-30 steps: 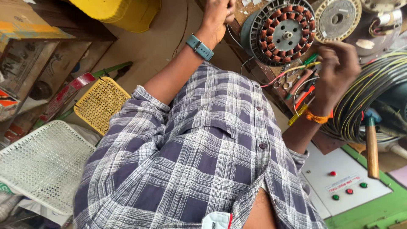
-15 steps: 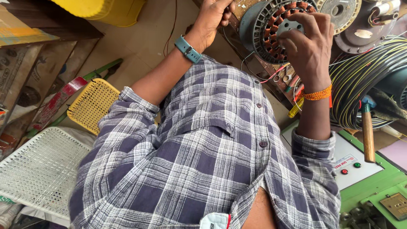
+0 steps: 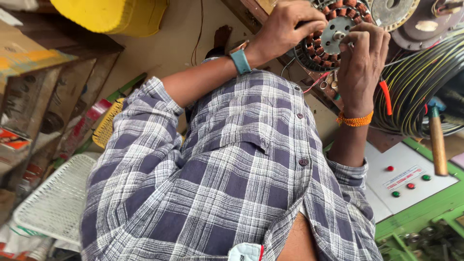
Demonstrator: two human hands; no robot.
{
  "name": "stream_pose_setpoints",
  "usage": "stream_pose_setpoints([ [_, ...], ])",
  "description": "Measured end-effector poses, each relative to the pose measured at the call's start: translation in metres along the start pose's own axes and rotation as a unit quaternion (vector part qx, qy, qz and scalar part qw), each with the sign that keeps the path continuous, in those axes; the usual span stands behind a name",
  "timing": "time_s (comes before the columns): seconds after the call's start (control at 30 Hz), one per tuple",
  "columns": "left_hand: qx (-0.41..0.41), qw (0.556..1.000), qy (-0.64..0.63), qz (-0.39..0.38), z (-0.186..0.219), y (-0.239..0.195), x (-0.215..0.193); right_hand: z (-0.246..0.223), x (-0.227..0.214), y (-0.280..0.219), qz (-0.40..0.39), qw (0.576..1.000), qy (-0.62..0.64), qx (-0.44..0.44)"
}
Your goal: The person repairs an electrical stator by hand, using a screwdriver to adjust copper windings and a pair of scissors to cut and insert white insulating tape into the slots. The person works at a cluttered workbench with multiple stators and tools visible.
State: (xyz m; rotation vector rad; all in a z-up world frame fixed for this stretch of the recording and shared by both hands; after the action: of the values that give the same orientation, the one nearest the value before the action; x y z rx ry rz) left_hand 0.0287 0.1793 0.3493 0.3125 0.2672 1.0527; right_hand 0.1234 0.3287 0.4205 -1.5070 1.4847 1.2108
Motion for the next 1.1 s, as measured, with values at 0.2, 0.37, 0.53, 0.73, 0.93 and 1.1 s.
stream_pose_setpoints([
  [0.2, -0.024, 0.995, -0.002, -0.094, 0.002, 0.025, 0.022, 0.005, 0.001, -0.012, 0.048, 0.998, 0.037, 0.015],
  [0.37, 0.013, 0.991, 0.078, -0.109, 0.016, 0.026, 0.021, 0.008, 0.011, -0.018, 0.103, 0.994, 0.036, 0.020],
  [0.53, 0.022, 0.987, 0.059, -0.150, 0.025, 0.031, 0.030, 0.006, 0.009, -0.023, 0.144, 0.986, 0.071, 0.035],
  [0.73, -0.196, 0.942, -0.147, -0.228, 0.002, 0.017, 0.046, -0.002, 0.003, -0.025, 0.226, 0.960, 0.149, 0.069],
  [0.93, -0.201, 0.932, -0.133, -0.269, 0.001, 0.018, 0.051, -0.001, 0.011, -0.022, 0.214, 0.970, 0.100, 0.057],
  [1.1, 0.002, 0.973, -0.007, -0.230, 0.033, 0.026, 0.039, -0.002, 0.006, -0.023, 0.155, 0.984, 0.070, 0.054],
])
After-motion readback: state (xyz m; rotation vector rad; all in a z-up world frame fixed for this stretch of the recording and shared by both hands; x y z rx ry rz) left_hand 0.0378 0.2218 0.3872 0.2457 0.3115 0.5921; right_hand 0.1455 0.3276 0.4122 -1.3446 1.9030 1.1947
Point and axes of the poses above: each hand's wrist, its own y-axis towards the middle knuckle, its own x-axis out of the palm, z = x × y, the point moved 9 cm from there along y, towards the middle knuckle, and after that the axes turned 3 degrees about -y, right-handed, at the moved point
